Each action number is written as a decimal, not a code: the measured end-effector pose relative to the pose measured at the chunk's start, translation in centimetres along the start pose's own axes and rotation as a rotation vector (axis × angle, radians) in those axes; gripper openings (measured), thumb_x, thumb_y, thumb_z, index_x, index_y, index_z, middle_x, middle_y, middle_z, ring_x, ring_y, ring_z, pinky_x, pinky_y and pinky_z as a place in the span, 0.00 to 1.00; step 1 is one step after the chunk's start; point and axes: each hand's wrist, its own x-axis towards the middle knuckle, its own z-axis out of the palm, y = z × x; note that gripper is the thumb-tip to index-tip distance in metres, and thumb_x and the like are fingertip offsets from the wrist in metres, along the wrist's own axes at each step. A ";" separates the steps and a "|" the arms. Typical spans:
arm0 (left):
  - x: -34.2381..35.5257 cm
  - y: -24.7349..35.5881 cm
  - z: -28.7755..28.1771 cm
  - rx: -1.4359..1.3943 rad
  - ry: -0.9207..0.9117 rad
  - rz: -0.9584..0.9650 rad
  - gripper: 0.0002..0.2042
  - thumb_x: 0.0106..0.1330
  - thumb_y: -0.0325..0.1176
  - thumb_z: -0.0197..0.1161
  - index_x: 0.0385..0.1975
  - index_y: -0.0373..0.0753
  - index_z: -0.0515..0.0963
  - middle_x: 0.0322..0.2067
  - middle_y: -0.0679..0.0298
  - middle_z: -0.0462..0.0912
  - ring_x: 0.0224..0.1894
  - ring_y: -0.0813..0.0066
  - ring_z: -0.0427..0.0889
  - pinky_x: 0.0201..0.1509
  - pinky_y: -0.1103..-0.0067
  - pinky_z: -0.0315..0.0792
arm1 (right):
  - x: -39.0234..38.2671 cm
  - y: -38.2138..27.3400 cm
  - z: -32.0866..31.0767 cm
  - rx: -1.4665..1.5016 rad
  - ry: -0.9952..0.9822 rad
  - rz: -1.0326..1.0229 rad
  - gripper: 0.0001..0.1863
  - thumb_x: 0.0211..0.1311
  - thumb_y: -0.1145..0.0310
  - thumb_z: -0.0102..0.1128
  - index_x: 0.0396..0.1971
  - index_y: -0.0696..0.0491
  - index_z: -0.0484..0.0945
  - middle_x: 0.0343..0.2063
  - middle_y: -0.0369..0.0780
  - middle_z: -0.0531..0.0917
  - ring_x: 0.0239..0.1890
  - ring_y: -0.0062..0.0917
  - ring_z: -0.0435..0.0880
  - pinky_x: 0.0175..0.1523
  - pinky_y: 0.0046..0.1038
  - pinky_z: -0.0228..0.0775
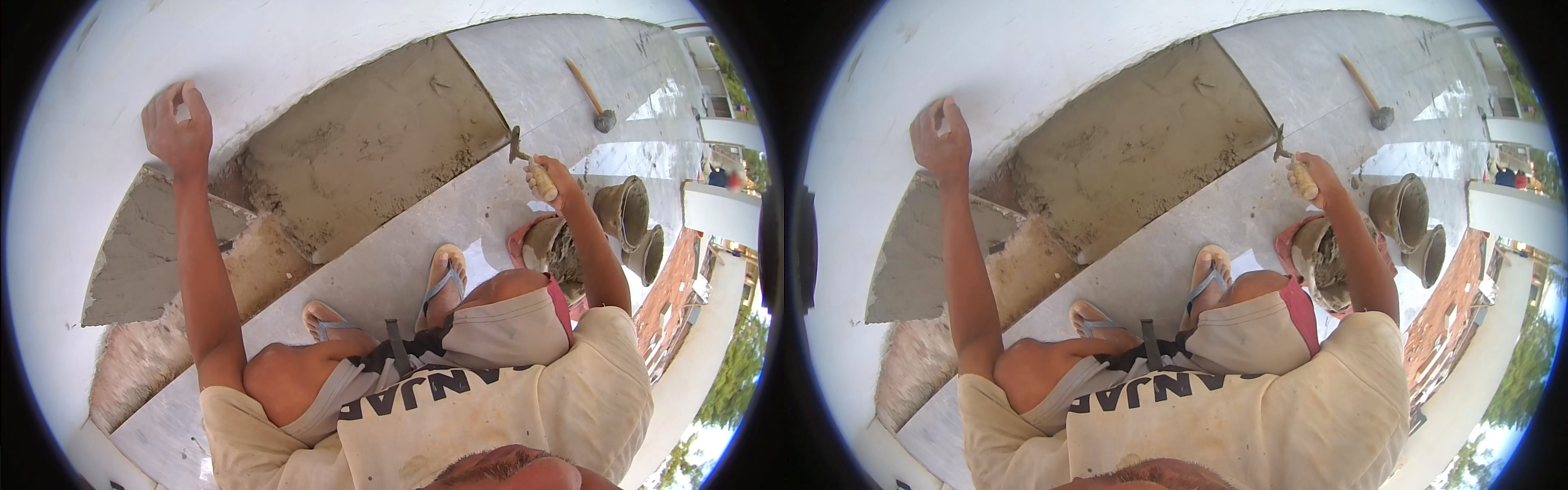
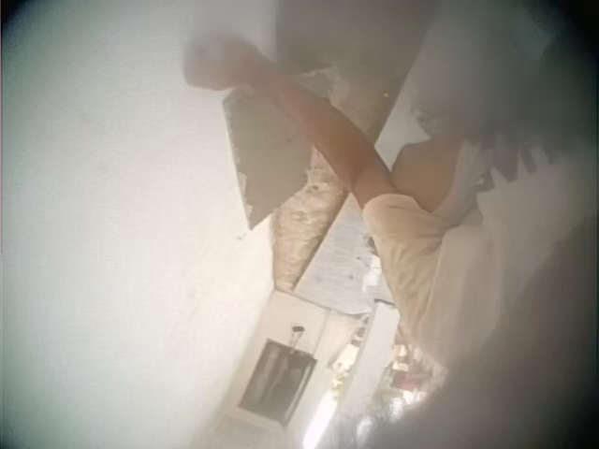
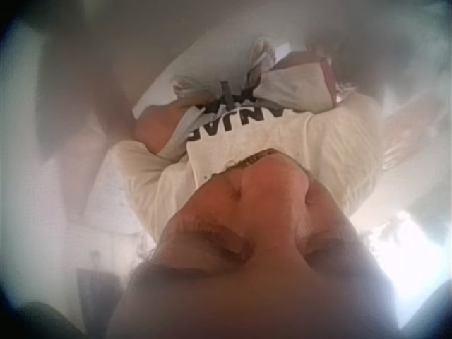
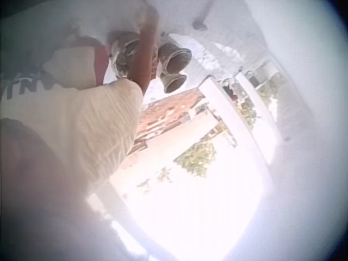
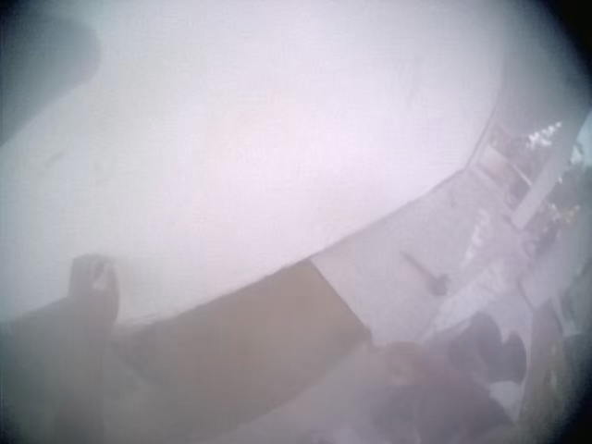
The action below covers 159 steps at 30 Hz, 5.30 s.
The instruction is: The person spreads cement on a floor section using a trowel, places a large ceramic tile, and secures it by tapping with a rubber mallet. They wipe the tile surface with a cloth and continue tapping to ensure it is level.
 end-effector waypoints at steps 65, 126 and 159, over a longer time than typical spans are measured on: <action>-2.7 -0.4 -4.6 -0.061 -0.419 -0.425 0.17 0.68 0.42 0.60 0.51 0.39 0.79 0.51 0.54 0.80 0.56 0.54 0.77 0.62 0.63 0.69 | 1.9 6.5 29.4 -2.105 -0.804 -1.274 0.15 0.51 0.70 0.64 0.42 0.49 0.83 0.36 0.46 0.83 0.42 0.41 0.84 0.46 0.42 0.74; -9.6 -17.7 -32.1 0.480 0.078 -0.897 0.20 0.66 0.45 0.62 0.45 0.32 0.82 0.42 0.55 0.85 0.46 0.63 0.83 0.51 0.70 0.75 | -13.0 1.4 -12.6 -1.344 0.394 -0.837 0.23 0.59 0.67 0.59 0.52 0.64 0.76 0.45 0.52 0.82 0.48 0.38 0.79 0.56 0.34 0.67; -16.3 -40.5 -40.4 0.408 0.353 -1.306 0.30 0.71 0.52 0.50 0.50 0.24 0.76 0.48 0.43 0.81 0.52 0.49 0.77 0.58 0.63 0.67 | -6.8 0.6 43.9 -1.175 -0.590 -0.567 0.21 0.70 0.60 0.52 0.55 0.58 0.77 0.27 0.33 0.81 0.26 0.15 0.77 0.33 0.20 0.70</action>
